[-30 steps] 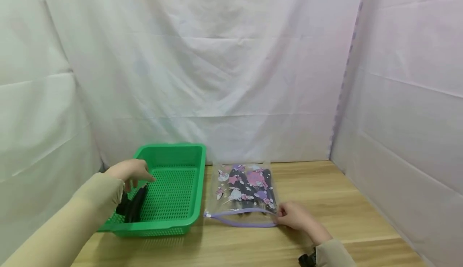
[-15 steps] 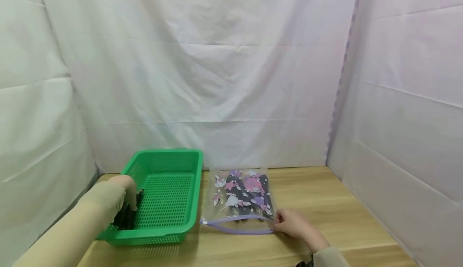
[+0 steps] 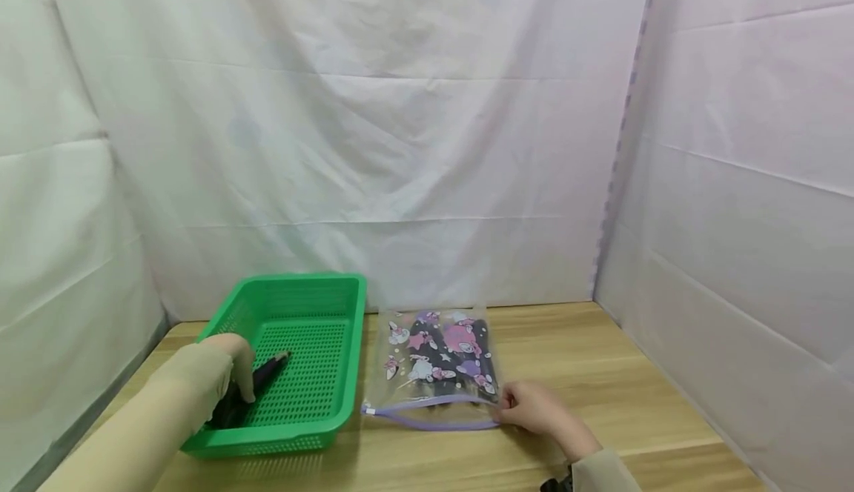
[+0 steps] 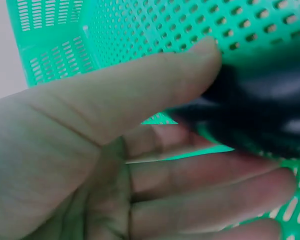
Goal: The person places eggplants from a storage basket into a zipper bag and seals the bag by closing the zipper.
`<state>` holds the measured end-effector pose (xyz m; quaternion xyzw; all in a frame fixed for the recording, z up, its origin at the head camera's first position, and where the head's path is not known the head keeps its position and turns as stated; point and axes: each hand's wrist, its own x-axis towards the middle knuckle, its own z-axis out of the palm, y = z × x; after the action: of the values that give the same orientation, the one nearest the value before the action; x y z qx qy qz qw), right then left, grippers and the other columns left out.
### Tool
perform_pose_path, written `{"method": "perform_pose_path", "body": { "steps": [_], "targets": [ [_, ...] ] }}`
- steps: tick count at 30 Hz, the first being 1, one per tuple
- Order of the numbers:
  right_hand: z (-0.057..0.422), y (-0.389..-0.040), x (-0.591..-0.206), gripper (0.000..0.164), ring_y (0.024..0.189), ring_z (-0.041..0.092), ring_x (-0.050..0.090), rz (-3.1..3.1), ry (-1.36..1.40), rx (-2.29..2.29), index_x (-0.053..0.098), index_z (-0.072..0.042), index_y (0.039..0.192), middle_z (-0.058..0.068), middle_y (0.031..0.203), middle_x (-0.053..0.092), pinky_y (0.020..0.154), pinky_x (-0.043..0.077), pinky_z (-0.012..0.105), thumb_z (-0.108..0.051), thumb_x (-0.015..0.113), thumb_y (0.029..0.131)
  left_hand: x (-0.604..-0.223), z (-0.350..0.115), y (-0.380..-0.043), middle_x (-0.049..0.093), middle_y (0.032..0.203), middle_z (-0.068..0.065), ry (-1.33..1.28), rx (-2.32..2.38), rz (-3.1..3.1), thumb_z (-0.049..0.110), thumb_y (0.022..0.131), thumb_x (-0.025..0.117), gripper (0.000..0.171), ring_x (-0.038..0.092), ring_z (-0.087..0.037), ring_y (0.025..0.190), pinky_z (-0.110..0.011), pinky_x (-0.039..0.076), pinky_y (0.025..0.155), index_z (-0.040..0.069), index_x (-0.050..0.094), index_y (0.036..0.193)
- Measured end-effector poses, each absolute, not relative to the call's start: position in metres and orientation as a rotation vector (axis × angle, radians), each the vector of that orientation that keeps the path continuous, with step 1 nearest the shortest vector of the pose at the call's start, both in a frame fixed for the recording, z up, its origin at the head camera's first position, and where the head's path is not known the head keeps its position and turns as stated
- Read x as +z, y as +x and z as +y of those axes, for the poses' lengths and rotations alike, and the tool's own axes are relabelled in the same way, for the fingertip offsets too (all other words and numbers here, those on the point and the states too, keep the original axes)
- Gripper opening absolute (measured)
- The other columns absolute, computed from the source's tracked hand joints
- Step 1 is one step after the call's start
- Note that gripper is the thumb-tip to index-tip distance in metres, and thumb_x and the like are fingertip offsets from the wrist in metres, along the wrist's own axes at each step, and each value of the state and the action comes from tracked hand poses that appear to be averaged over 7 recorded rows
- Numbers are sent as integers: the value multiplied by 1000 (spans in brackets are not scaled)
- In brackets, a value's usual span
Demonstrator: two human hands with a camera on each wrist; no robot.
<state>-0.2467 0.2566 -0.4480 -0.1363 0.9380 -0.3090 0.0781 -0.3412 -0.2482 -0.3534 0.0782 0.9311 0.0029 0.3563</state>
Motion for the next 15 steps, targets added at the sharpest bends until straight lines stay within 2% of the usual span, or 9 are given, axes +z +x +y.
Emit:
{"method": "perform_pose_path", "body": {
  "steps": [1, 4, 7, 8, 12, 15],
  "targets": [
    [257, -246, -449, 28, 48, 9, 46, 2806, -410, -925, 54, -15, 70, -7, 58, 51, 44, 39, 27, -29, 76, 80, -353, -246, -339, 61, 111, -27, 221, 25, 2421, 28, 84, 77, 57, 57, -44, 105, -51, 48, 88, -13, 58, 118],
    [257, -246, -448, 27, 48, 9, 46, 2788, -392, -948, 55, -14, 70, -6, 58, 51, 43, 39, 27, -27, 75, 81, -352, -241, -336, 64, 100, -22, 260, 111, 2507, 23, 86, 75, 45, 62, -39, 92, -47, 52, 79, -11, 60, 112],
    [256, -246, -447, 27, 48, 9, 46, 2784, -373, -955, 54, -14, 70, -5, 59, 51, 43, 39, 28, -26, 75, 81, -350, -236, -335, 63, 96, -17, 291, 192, 2589, 19, 88, 73, 35, 62, -33, 85, -44, 52, 74, -7, 60, 108],
    [256, -246, -446, 27, 48, 9, 46, 2786, -370, -952, 54, -14, 70, -5, 58, 51, 43, 39, 28, -26, 75, 81, -351, -235, -335, 62, 92, -14, 307, 200, 2618, 18, 88, 73, 29, 61, -31, 83, -43, 51, 71, -4, 62, 102],
    [254, -246, -445, 27, 47, 10, 46, 2797, -372, -930, 54, -13, 70, -5, 58, 51, 43, 39, 29, -25, 76, 80, -354, -233, -336, 60, 94, -14, 338, 237, 2673, 17, 88, 72, 27, 58, -28, 82, -43, 50, 69, -4, 62, 102],
    [254, -247, -444, 27, 48, 10, 46, 2798, -372, -922, 54, -13, 69, -5, 58, 51, 45, 39, 28, -24, 76, 80, -358, -236, -337, 60, 103, -21, 347, 270, 2674, 16, 87, 73, 37, 60, -35, 89, -44, 51, 71, -9, 60, 110]
  ]
}}
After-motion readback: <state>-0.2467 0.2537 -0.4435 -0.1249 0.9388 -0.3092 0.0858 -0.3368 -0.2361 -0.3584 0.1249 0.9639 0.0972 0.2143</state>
